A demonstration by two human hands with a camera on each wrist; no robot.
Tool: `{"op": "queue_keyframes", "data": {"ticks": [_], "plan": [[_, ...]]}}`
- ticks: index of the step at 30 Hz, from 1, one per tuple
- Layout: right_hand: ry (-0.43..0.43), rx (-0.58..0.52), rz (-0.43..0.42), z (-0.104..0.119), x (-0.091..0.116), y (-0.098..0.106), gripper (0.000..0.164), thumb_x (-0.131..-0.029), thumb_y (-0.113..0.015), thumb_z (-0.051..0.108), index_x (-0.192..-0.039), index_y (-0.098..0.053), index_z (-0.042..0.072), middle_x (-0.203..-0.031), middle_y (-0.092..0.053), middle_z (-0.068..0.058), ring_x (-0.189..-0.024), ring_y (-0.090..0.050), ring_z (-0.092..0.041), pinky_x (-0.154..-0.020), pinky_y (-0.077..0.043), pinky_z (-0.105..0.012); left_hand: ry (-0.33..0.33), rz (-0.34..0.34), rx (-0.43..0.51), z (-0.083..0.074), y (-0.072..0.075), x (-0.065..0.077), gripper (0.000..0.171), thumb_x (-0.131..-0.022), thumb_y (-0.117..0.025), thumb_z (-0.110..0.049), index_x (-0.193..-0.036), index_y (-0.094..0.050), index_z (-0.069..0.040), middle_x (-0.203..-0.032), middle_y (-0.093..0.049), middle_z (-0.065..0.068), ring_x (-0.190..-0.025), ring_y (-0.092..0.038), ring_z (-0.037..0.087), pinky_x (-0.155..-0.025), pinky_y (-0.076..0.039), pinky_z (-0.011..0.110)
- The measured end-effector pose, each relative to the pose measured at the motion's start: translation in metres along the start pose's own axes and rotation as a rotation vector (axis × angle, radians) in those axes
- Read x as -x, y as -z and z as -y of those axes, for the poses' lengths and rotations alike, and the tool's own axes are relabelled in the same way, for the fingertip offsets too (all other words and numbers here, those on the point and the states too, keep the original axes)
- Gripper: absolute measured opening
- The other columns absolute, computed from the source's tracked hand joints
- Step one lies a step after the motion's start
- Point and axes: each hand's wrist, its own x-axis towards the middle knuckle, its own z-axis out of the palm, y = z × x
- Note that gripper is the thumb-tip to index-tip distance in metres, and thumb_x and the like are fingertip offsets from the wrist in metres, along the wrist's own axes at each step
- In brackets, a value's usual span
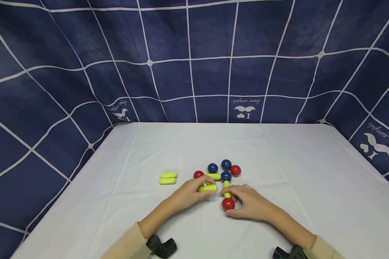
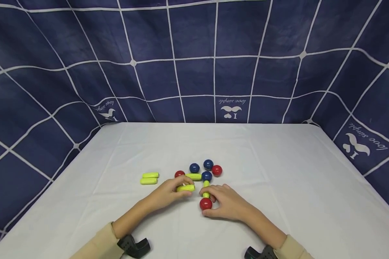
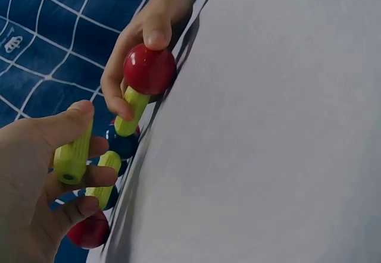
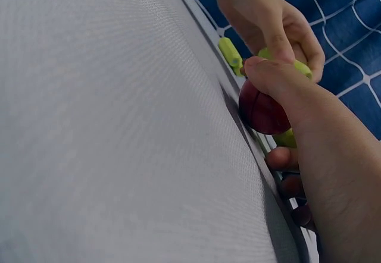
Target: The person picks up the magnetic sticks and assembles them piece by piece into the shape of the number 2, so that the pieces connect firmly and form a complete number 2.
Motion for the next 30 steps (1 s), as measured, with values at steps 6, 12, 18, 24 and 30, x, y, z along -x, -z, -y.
{"op": "queue_keyframes", "data": {"ticks": [6, 12, 18, 24, 30], "plan": [[0.025, 0.015, -0.015, -0.001, -0.001, 0.001, 0.048, -0.073, -0.064, 0.058, -0.112, -0.051, 0.036, -0.086, -0.049, 0.02, -0.081, -0.041, 0.002, -0.071, -0.035, -0.021, -0.053, 0.05, 0.065, 0.004, -0.009, 0.0, 0.019, -0.085, -0.061, -0.034, -0.101, -0.058, -0.023, -0.089, -0.064, -0.01, -0.081, -0.053, 0.0, -0.076, -0.045, 0.019], [0.03, 0.001, -0.021, -0.001, -0.002, -0.001, 0.046, -0.073, -0.064, 0.057, -0.112, -0.05, 0.037, -0.084, -0.048, 0.021, -0.08, -0.041, 0.002, -0.07, -0.034, -0.021, -0.085, 0.105, 0.075, 0.01, -0.012, 0.001, 0.017, -0.084, -0.063, -0.032, -0.097, -0.062, -0.021, -0.079, -0.062, -0.011, -0.07, -0.05, -0.003, -0.066, -0.043, 0.016], [0.037, -0.012, -0.028, 0.0, -0.001, -0.004, 0.046, -0.074, -0.064, 0.057, -0.112, -0.05, 0.036, -0.085, -0.05, 0.02, -0.08, -0.041, 0.002, -0.07, -0.034, -0.021, -0.091, 0.133, 0.125, 0.012, -0.015, 0.002, 0.019, -0.083, -0.065, -0.032, -0.097, -0.067, -0.019, -0.085, -0.067, -0.009, -0.074, -0.051, -0.004, -0.07, -0.044, 0.016], [0.043, -0.016, -0.031, 0.0, 0.0, -0.004, 0.044, -0.075, -0.064, 0.054, -0.112, -0.051, 0.034, -0.101, -0.057, 0.019, -0.085, -0.045, 0.003, -0.075, -0.037, -0.023, -0.101, 0.128, 0.148, 0.012, -0.018, 0.003, 0.022, -0.082, -0.066, -0.031, -0.097, -0.069, -0.015, -0.089, -0.069, -0.005, -0.076, -0.052, -0.005, -0.072, -0.045, 0.016], [0.047, -0.01, -0.037, -0.001, 0.0, -0.003, 0.044, -0.075, -0.064, 0.054, -0.112, -0.051, 0.035, -0.101, -0.057, 0.02, -0.084, -0.045, 0.003, -0.074, -0.036, -0.022, -0.098, 0.101, 0.128, 0.01, -0.02, 0.001, 0.021, -0.08, -0.068, -0.031, -0.094, -0.069, -0.016, -0.086, -0.069, -0.006, -0.073, -0.05, -0.005, -0.068, -0.044, 0.015]]}}
